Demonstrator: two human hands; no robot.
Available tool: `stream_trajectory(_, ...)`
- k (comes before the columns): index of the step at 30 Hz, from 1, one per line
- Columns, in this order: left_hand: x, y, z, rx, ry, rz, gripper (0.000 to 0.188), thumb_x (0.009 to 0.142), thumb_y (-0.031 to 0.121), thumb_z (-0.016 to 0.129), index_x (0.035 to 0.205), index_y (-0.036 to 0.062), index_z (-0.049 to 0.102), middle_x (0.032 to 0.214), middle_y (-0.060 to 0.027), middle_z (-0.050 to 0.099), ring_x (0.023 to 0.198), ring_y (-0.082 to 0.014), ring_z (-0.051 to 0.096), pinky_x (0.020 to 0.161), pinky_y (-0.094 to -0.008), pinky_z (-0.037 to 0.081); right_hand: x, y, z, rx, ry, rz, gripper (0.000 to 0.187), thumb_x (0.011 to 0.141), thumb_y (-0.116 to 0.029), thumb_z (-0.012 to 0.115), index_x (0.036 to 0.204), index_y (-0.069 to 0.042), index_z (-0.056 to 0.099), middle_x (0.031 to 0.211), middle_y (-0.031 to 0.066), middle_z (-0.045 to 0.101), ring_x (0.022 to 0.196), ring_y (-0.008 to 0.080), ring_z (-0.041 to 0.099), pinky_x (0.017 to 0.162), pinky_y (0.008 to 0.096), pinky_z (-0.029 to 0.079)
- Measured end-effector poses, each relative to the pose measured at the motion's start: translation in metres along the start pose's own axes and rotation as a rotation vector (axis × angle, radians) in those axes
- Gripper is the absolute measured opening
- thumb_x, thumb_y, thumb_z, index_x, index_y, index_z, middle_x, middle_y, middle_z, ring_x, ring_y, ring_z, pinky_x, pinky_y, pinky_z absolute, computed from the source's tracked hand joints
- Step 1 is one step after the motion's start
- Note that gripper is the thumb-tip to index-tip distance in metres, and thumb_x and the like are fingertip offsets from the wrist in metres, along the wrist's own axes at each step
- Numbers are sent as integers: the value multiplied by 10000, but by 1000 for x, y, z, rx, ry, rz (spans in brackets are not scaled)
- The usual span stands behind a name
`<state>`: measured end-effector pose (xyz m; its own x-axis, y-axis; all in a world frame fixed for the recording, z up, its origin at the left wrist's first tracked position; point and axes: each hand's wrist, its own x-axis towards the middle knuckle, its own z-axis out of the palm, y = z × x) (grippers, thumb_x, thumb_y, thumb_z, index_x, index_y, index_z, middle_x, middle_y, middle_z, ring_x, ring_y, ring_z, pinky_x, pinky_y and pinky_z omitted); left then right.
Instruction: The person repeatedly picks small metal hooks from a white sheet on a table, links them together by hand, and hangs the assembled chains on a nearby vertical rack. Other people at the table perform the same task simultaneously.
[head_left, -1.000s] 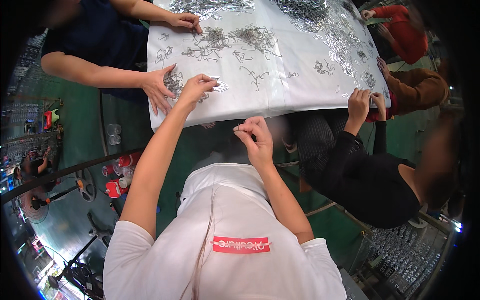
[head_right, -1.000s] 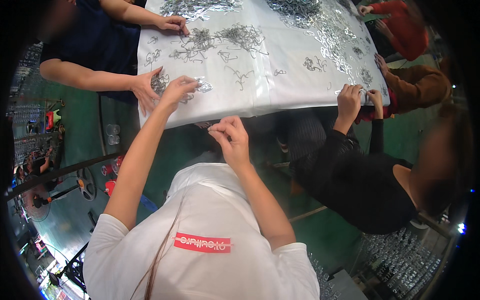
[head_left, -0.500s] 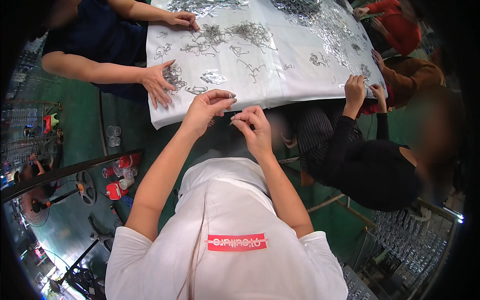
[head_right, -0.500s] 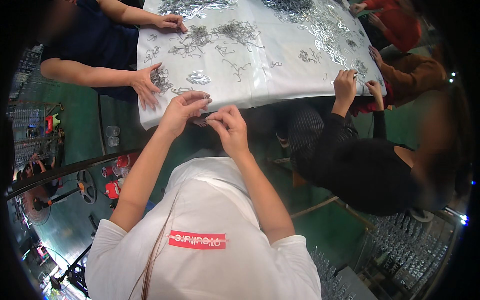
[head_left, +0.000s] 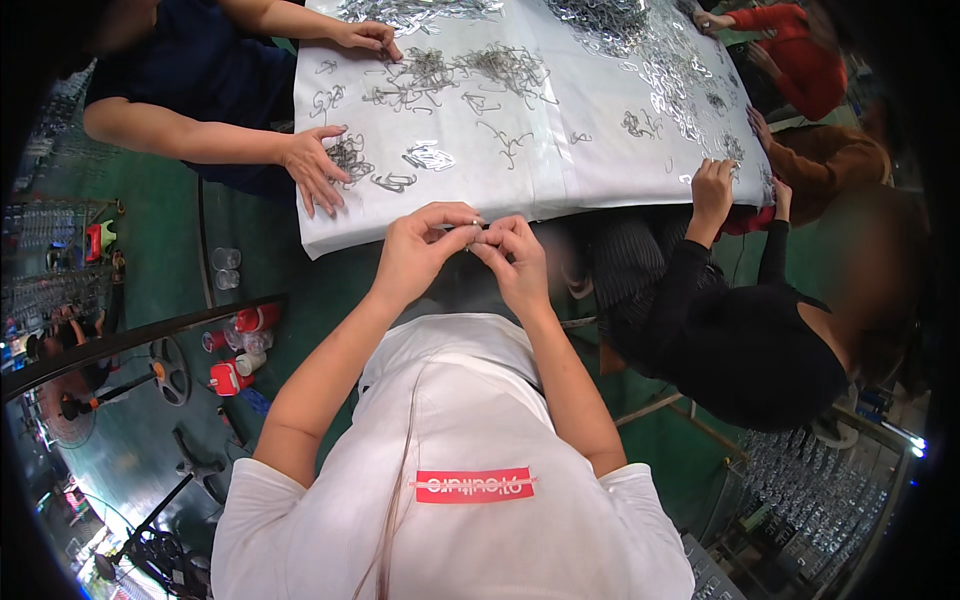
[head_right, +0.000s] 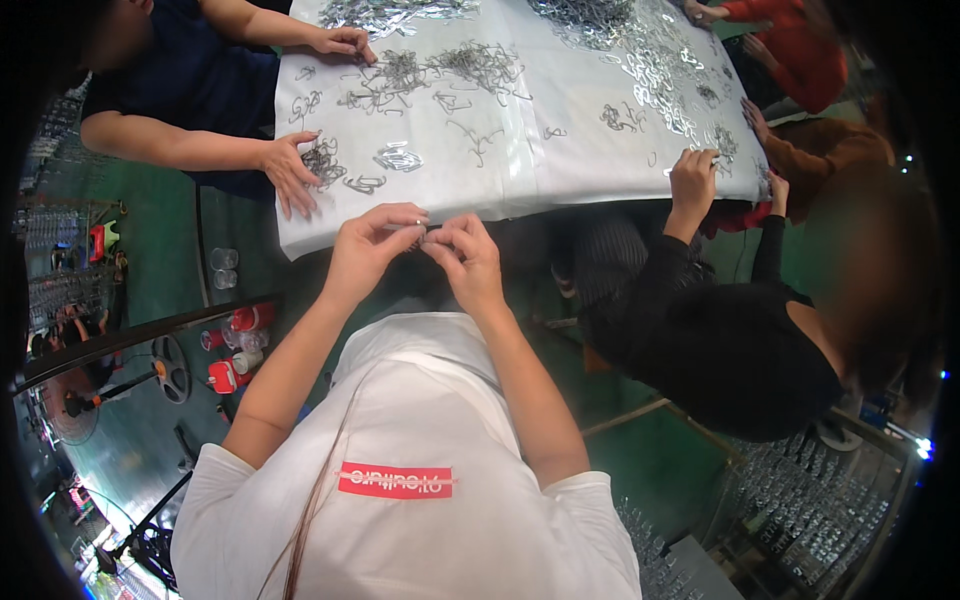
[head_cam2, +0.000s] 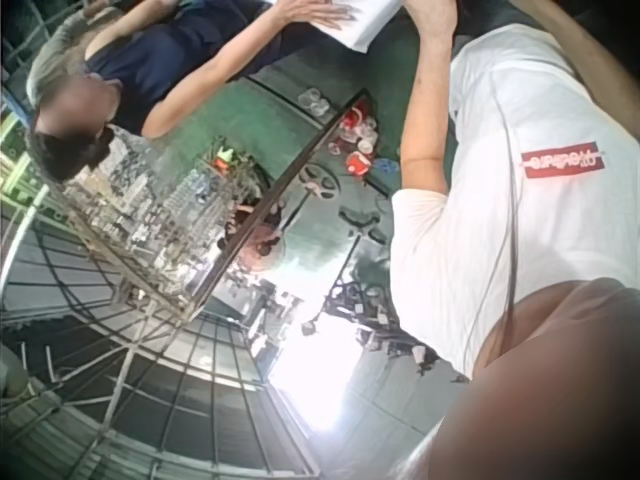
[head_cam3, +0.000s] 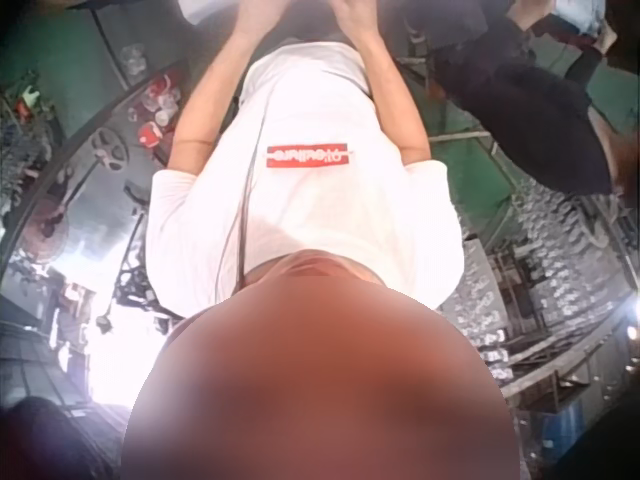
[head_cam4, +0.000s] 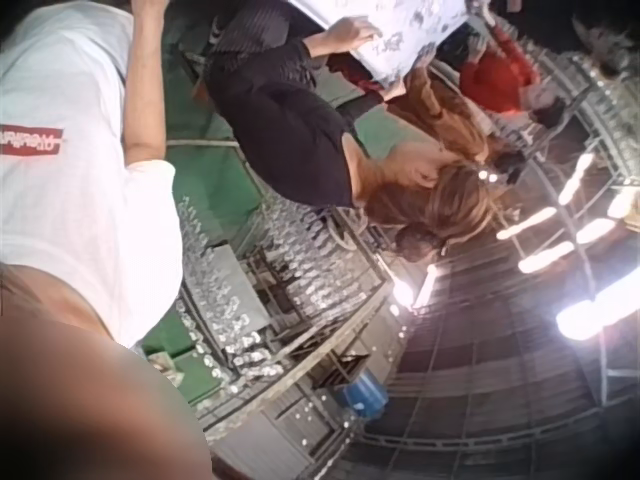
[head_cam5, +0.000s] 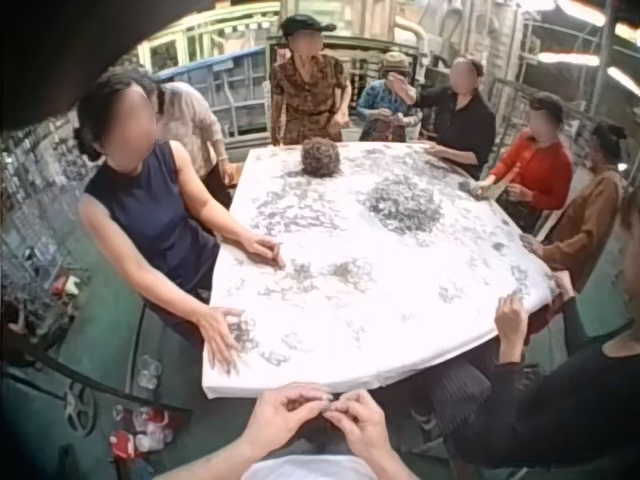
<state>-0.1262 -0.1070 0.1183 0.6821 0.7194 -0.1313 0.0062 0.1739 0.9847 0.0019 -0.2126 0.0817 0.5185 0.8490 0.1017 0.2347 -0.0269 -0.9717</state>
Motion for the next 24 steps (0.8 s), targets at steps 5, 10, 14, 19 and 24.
stream_trajectory(5,-2,-13,2,108,75,125,136,820,44,700,950,57,737,990,-49,695,870,-105,622,721,-230,473,25,21,-30,105,-95,58,190,803,-52,709,992,-48,698,903,28,591,768,103,568,649,239,442)
stream_trajectory(10,-6,-15,6,154,114,109,159,780,12,717,929,65,734,907,-60,701,829,-145,619,686,-256,501,153,74,-41,-343,-128,-9,99,869,-119,670,932,-47,693,846,33,647,729,122,574,650,273,459)
stream_trajectory(14,-6,-13,9,255,183,185,180,767,-16,723,931,60,730,897,-60,697,836,-156,621,690,-259,514,242,99,-25,-795,-264,-165,85,845,-154,665,878,-79,686,886,85,645,790,248,637,677,365,496)
stream_trajectory(19,-6,-12,11,265,235,186,187,764,-43,722,928,47,725,879,-62,699,876,-173,634,706,-256,530,276,116,-13,-1088,-509,-177,128,826,-198,671,882,-83,676,930,85,650,863,288,644,744,390,508)
stream_trajectory(24,-8,-12,12,292,253,191,185,770,-35,721,940,38,722,877,-70,700,863,-178,639,708,-255,534,250,115,-24,-815,-415,65,139,845,-154,646,912,-32,646,925,118,665,825,257,657,720,374,513)
